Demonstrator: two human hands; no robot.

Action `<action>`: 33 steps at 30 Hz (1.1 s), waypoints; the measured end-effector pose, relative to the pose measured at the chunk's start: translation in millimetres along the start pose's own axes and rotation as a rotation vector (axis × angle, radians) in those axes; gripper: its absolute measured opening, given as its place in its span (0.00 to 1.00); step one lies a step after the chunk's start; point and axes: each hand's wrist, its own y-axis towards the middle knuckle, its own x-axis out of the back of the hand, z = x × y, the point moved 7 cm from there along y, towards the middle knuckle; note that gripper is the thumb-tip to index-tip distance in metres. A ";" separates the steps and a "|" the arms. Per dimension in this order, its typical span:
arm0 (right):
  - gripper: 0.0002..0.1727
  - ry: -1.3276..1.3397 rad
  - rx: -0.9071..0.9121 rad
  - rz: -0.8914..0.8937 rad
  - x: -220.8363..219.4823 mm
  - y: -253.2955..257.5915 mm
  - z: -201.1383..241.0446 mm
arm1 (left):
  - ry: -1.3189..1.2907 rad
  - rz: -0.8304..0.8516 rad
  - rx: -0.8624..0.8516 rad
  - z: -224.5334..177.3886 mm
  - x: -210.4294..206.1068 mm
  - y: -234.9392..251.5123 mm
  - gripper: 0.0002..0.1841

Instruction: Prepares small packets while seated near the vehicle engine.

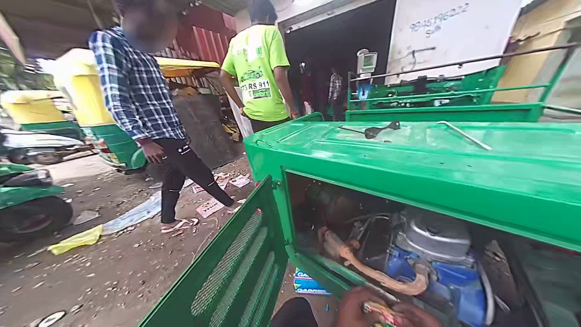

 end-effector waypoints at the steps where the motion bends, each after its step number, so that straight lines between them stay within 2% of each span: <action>1: 0.10 0.014 0.001 -0.036 6.9 -3.2 3.3 | -0.022 -0.005 -0.008 -2.5 -1.7 1.3 0.13; 3: 0.08 0.026 0.001 -0.123 13.0 -8.0 2.7 | -0.034 -0.013 0.000 -6.5 -5.0 2.1 0.09; 5: 0.10 0.024 0.032 -0.151 16.5 -8.5 2.4 | -0.036 -0.040 0.000 -6.3 -11.2 6.0 0.07; 8: 0.21 0.054 0.072 -0.052 16.4 -1.9 1.7 | -0.100 -0.078 0.048 5.8 -24.7 5.4 0.08; 9: 0.21 0.020 0.072 -0.024 15.0 -6.8 -0.6 | -0.132 -0.080 0.092 11.2 -32.2 -1.8 0.09; 11: 0.18 -0.111 0.103 -0.009 14.0 -14.1 -0.5 | -0.199 -0.108 0.192 16.0 -40.7 -9.9 0.09; 14: 0.11 -0.250 0.135 -0.040 14.7 -18.2 -2.1 | -0.327 -0.155 0.209 16.4 -41.3 -10.2 0.13; 20: 0.17 -0.138 -0.053 0.077 13.8 -17.8 -7.9 | -0.487 -0.113 0.354 34.6 -45.7 -16.5 0.06; 23: 0.14 -0.276 0.011 0.061 13.0 -15.2 -8.6 | -0.556 -0.104 0.452 41.6 -45.1 -15.0 0.05; 25: 0.13 -0.350 0.043 0.040 12.0 -10.6 -10.0 | -0.493 -0.040 0.445 40.5 -40.8 -11.6 0.06; 27: 0.12 -0.382 0.026 0.040 10.9 -12.8 -10.1 | -0.277 0.033 0.347 35.4 -37.0 -15.8 0.08; 29: 0.13 -0.422 0.015 0.060 11.5 -15.0 -5.8 | -0.100 0.037 0.260 33.5 -34.7 -19.0 0.12; 33: 0.13 -0.411 -0.004 0.055 4.6 -20.2 -1.5 | -0.011 0.006 0.158 26.5 -30.6 -27.0 0.17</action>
